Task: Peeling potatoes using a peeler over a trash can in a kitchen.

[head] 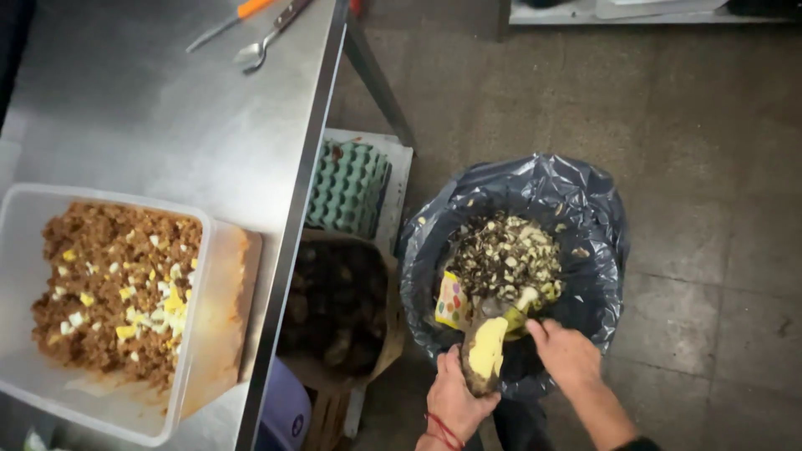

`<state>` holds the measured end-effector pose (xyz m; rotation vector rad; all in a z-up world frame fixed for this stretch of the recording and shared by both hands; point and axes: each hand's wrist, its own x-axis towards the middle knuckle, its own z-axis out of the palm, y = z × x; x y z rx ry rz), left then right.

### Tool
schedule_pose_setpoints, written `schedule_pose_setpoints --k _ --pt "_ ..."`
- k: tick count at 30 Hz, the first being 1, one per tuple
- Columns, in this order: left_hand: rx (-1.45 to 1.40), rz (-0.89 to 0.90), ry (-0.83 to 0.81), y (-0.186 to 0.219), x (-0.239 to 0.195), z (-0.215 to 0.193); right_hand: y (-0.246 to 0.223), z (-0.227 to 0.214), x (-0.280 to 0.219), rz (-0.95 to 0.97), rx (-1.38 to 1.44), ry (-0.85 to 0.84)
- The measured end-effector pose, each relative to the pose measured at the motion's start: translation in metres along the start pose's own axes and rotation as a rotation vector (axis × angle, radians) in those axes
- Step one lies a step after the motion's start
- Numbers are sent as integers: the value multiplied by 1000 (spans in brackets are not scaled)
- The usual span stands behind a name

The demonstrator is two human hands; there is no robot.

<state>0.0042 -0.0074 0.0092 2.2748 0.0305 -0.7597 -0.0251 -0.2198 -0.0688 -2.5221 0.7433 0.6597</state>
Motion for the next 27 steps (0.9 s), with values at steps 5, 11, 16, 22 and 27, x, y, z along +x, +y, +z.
schedule_pose_setpoints --k 5,11,16,22,27 --pt "70 -40 23 -20 8 8 -14 -5 -45 -29 113 -19" --pt "-662 10 -130 -41 -1 12 0 3 -25 -91 -51 -25" --pt "-802 -66 -216 -61 13 19 13 7 -46 -204 92 73" --pt "-1013 -201 -384 -52 13 4 -4 -18 -22 -179 26 78" --pt "-1022 -268 -356 -59 9 4 -4 -11 -52 -246 74 127"
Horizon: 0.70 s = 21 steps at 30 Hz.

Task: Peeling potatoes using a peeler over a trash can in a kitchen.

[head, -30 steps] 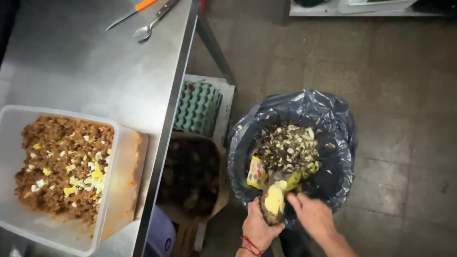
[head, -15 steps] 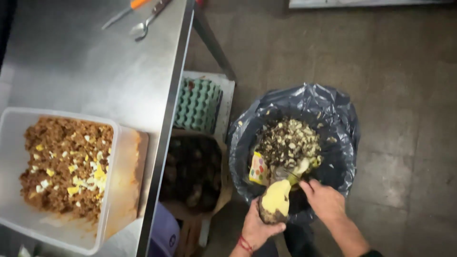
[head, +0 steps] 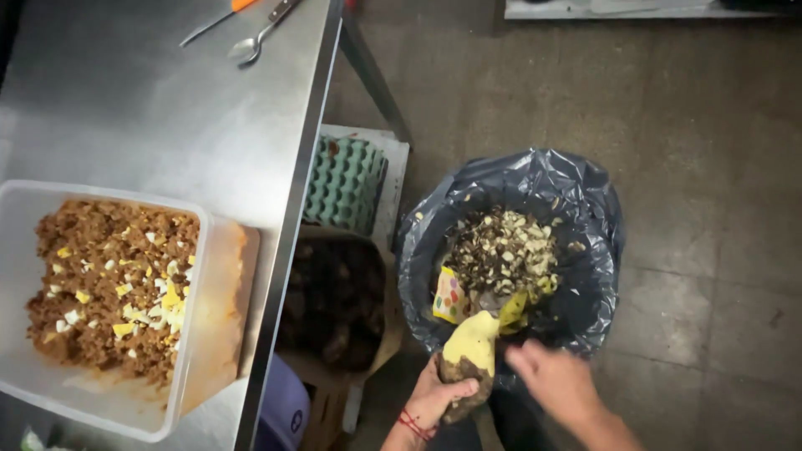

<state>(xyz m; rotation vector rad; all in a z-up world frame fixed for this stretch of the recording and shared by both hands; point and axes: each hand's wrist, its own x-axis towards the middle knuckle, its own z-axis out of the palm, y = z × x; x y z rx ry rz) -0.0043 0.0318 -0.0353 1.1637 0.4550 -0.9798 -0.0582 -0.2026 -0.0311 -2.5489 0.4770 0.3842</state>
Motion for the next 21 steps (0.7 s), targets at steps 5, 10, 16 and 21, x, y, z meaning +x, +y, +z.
schedule_pose_setpoints --k 5,10,16,21 --pt "-21 82 -62 10 -9 2 -7 -8 21 -46 -30 -59" --pt "0 90 -52 5 -12 1 -6 -14 7 5 -63 -25" --pt "-7 -9 -53 15 -24 -1 20 1 20 53 -34 10" --pt "-137 1 -182 28 -31 -2 6 7 0 60 101 17"
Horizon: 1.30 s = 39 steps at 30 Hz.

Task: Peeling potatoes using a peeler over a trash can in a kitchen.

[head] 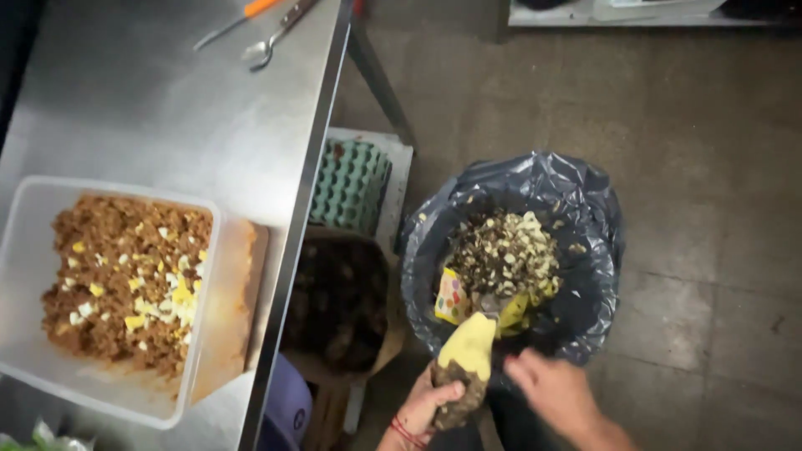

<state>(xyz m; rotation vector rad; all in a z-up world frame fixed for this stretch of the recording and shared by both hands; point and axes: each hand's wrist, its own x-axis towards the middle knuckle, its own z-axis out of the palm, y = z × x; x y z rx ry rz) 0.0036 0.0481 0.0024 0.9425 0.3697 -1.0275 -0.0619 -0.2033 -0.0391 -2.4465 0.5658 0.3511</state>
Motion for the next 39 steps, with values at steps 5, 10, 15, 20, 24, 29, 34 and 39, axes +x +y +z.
schedule_pose_setpoints --k 5,10,15,20,24,29,34,39 --pt "-2 -119 34 -3 -11 6 -6 -11 13 14 -30 27" --pt "325 377 29 -28 7 -11 -13 -19 -1 241 341 -16" --pt "634 586 79 -8 -10 5 -2 -14 -12 259 400 -83" --pt "957 590 237 -12 -14 -7 -16 -31 -25 228 538 -122" --pt "980 669 248 -20 -4 -17 -17 -32 -14 149 487 -73" --pt "1003 719 263 -13 -7 -7 -30 -46 -22 183 553 -96" --pt "904 715 210 -13 -8 -10 -32 -40 -29 248 626 -167" --pt "750 651 203 -35 10 -32 -18 -24 -14 246 599 -116"
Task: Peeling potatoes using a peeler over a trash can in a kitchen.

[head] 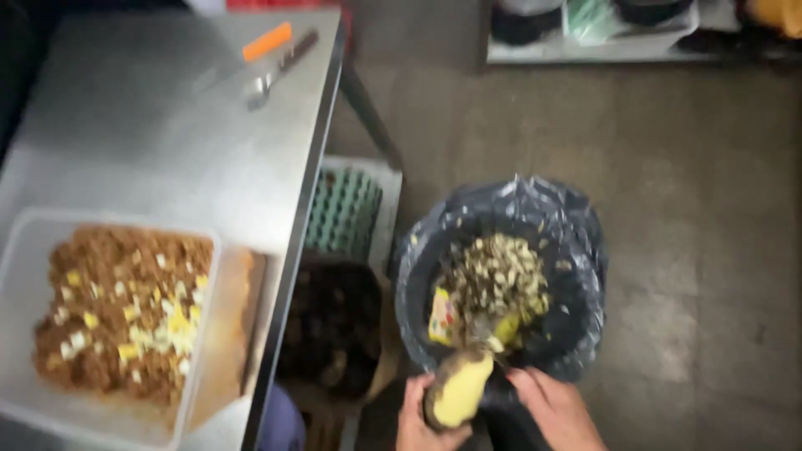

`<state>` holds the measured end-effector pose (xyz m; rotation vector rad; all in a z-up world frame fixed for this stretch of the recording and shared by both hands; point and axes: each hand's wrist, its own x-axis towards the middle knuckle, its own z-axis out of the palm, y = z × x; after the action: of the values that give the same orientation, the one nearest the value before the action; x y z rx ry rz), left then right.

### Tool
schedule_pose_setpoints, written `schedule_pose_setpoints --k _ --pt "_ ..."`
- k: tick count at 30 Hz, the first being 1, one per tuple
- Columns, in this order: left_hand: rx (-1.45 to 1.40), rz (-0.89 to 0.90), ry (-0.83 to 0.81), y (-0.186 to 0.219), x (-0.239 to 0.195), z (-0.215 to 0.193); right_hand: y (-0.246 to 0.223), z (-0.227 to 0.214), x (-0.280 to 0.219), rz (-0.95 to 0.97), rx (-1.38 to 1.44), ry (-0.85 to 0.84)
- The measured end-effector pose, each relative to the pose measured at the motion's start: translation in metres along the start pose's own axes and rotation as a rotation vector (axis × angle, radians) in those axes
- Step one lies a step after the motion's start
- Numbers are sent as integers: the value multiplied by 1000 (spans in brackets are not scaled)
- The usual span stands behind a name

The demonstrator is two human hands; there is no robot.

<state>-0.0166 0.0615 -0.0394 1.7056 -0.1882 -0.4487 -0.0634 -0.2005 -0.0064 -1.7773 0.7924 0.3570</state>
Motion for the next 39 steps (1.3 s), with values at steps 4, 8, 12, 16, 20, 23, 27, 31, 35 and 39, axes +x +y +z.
schedule_pose_setpoints --k 4,8,12,16,20,23,27,31,35,39 --pt "81 1 39 18 -1 8 -5 -6 4 -80 -164 38" --pt "-214 61 47 15 -5 20 -15 -30 7 -42 -347 78" --pt "-603 -357 114 32 5 28 -22 -23 -4 -91 -318 28" --pt "-1044 -733 69 82 16 32 -7 -23 -3 2 -204 -8" --pt "-990 -566 74 39 19 34 55 -19 31 98 113 -74" --pt "-1024 -571 35 10 22 34 -10 -22 11 39 -501 -27" --pt "-794 -539 113 -8 32 41 -41 -9 -11 -113 -867 134" --pt "-522 -431 72 2 30 46 -37 19 -23 -381 -748 99" --pt "-570 -432 -19 16 21 45 -32 21 0 -413 -717 125" --pt "-170 -486 -20 33 19 36 -30 5 23 -288 -775 182"
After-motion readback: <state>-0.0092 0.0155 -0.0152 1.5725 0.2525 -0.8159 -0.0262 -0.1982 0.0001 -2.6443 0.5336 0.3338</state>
